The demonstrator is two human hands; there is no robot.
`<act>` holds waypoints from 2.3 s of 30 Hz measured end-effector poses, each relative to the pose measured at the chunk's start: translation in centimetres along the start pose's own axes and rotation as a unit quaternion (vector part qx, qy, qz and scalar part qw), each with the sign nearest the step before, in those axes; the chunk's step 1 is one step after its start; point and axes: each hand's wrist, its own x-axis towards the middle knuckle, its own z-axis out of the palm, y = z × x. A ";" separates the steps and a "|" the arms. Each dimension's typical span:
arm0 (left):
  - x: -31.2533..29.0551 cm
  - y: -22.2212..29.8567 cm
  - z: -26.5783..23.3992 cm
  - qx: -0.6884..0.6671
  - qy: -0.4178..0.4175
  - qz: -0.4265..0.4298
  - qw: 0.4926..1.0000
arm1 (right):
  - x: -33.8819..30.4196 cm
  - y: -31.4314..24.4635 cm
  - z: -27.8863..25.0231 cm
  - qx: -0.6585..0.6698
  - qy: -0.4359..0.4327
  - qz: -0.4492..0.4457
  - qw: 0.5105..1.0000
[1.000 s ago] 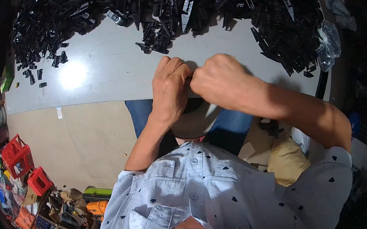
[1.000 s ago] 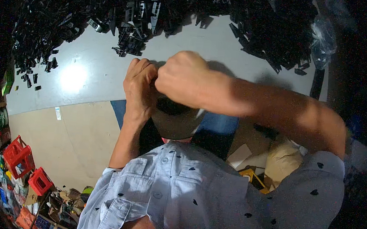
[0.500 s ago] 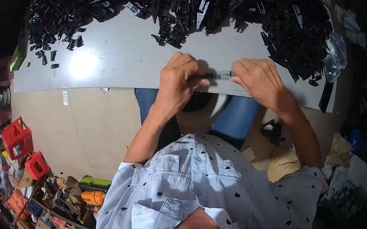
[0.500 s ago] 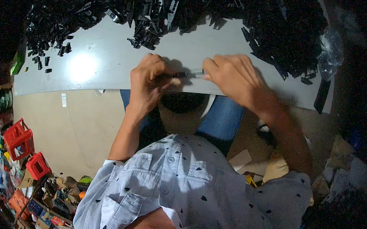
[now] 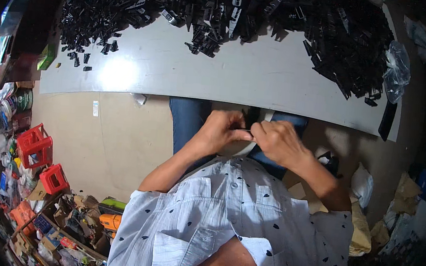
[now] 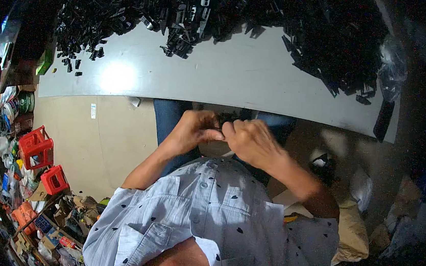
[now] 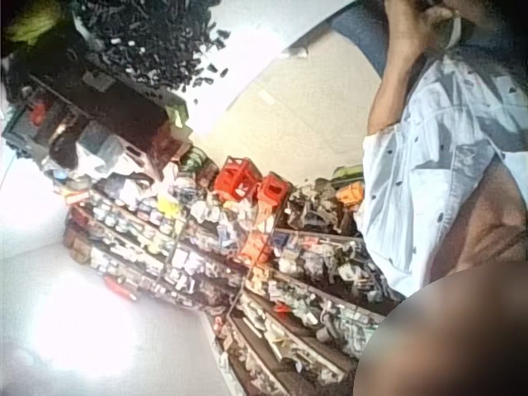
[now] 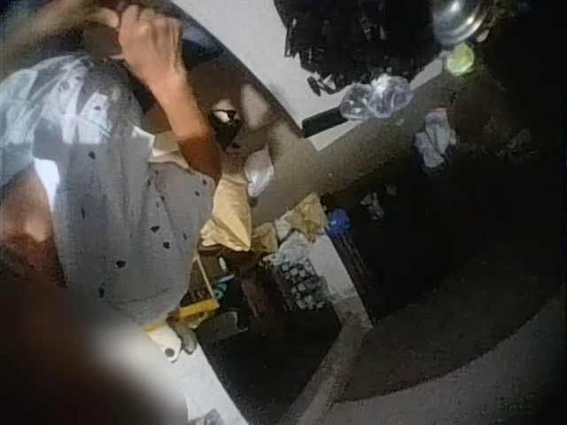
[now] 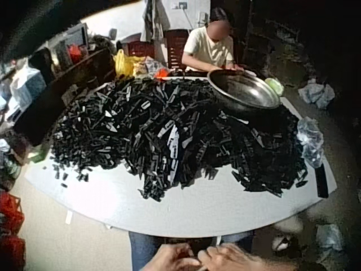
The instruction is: The person assembles small plastic parts by hand, repeatedly picking pieces from a pile on the table and snapping them together, and retrieves additional parts in a bag from a shelf.
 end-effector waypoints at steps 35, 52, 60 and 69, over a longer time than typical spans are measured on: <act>4.5 2.5 -4.0 0.300 0.302 0.216 0.879 | 6.3 5.2 -2.6 0.064 0.121 0.061 0.989; 4.6 2.0 -4.8 0.255 0.289 0.252 0.888 | 9.5 4.4 -3.2 -0.114 0.018 -0.019 0.993; 4.7 1.9 -4.6 0.231 0.310 0.250 0.888 | 11.6 2.7 -5.1 -0.213 -0.135 -0.044 0.967; 4.8 1.7 -4.6 0.256 0.326 0.256 0.873 | 13.7 2.1 -5.5 -0.245 -0.276 -0.109 0.923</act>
